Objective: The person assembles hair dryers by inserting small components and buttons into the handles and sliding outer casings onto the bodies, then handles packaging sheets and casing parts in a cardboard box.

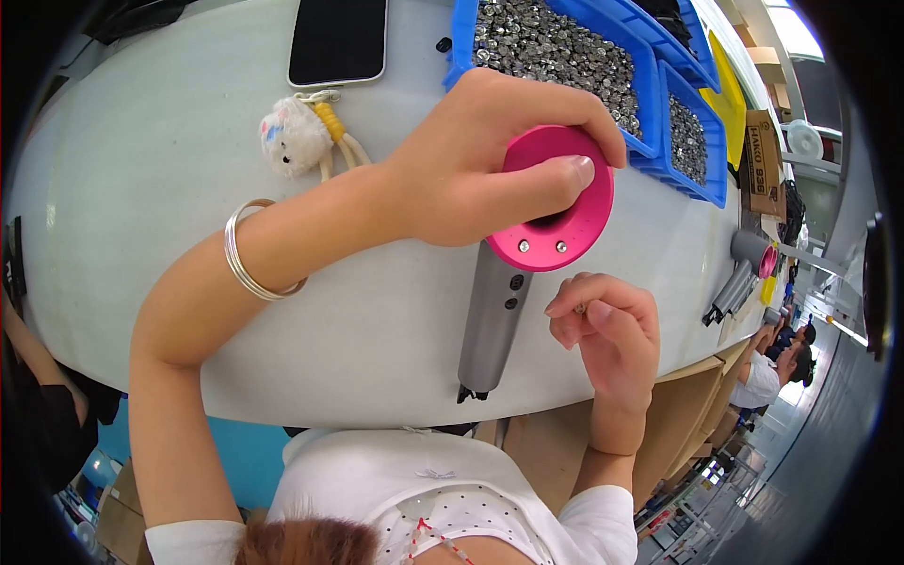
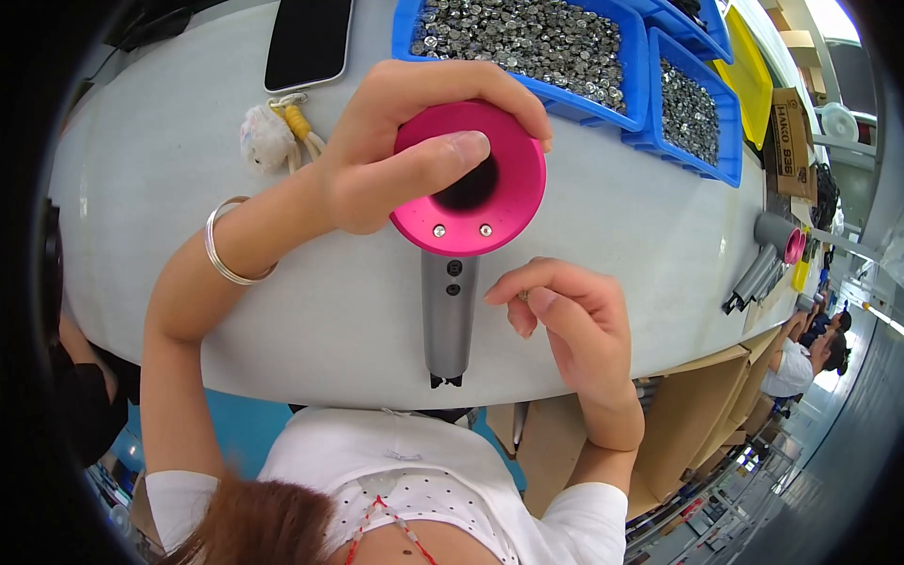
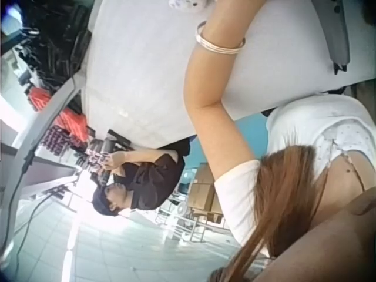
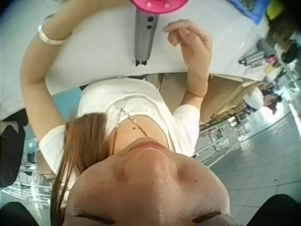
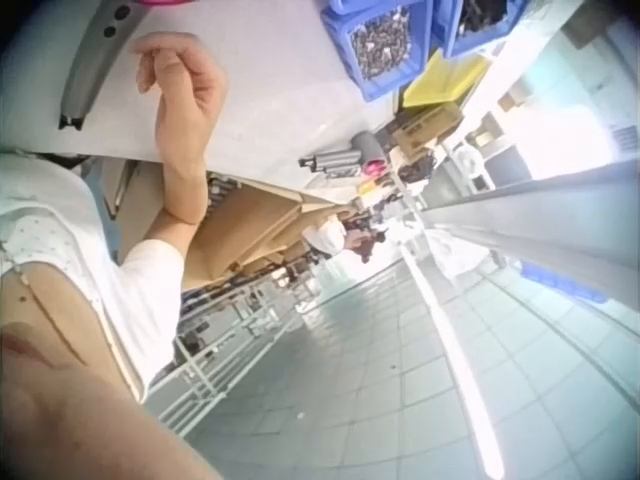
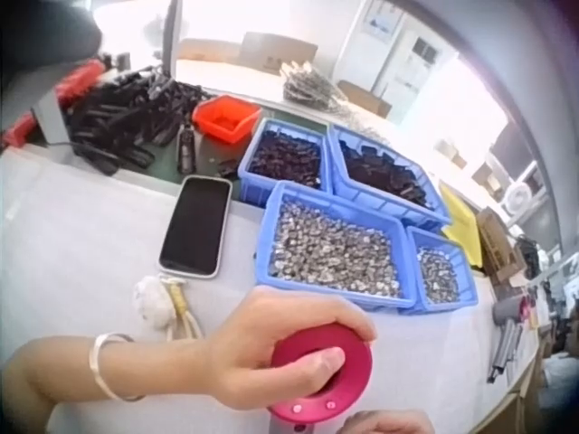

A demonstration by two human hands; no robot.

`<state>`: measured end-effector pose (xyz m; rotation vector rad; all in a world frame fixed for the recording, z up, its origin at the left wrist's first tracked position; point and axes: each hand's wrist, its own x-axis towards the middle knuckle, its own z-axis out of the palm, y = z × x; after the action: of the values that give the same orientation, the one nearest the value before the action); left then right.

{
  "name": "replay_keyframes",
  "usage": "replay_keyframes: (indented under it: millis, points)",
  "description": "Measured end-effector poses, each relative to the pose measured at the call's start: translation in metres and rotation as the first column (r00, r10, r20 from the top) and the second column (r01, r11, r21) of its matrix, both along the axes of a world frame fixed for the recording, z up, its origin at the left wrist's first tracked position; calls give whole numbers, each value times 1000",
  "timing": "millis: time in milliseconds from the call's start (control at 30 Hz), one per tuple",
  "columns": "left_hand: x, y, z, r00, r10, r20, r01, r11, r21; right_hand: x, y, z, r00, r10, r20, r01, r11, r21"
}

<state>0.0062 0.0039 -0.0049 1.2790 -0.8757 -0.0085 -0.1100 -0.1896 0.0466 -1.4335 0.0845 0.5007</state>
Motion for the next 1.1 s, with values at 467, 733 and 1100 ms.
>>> replay_keyframes:
  millis: [467,733,1100]
  points:
    - [1,0,-1,999,19,33,-19,1000,3,-6,27,-10,592,393,703,313,692,-650]
    - [0,-2,-4,999,19,28,-18,999,-29,9,29,-24,281,602,747,422,622,-660]
    - [-2,-8,-5,996,79,-46,-84,989,-121,-14,25,-26,172,813,557,585,371,-722]
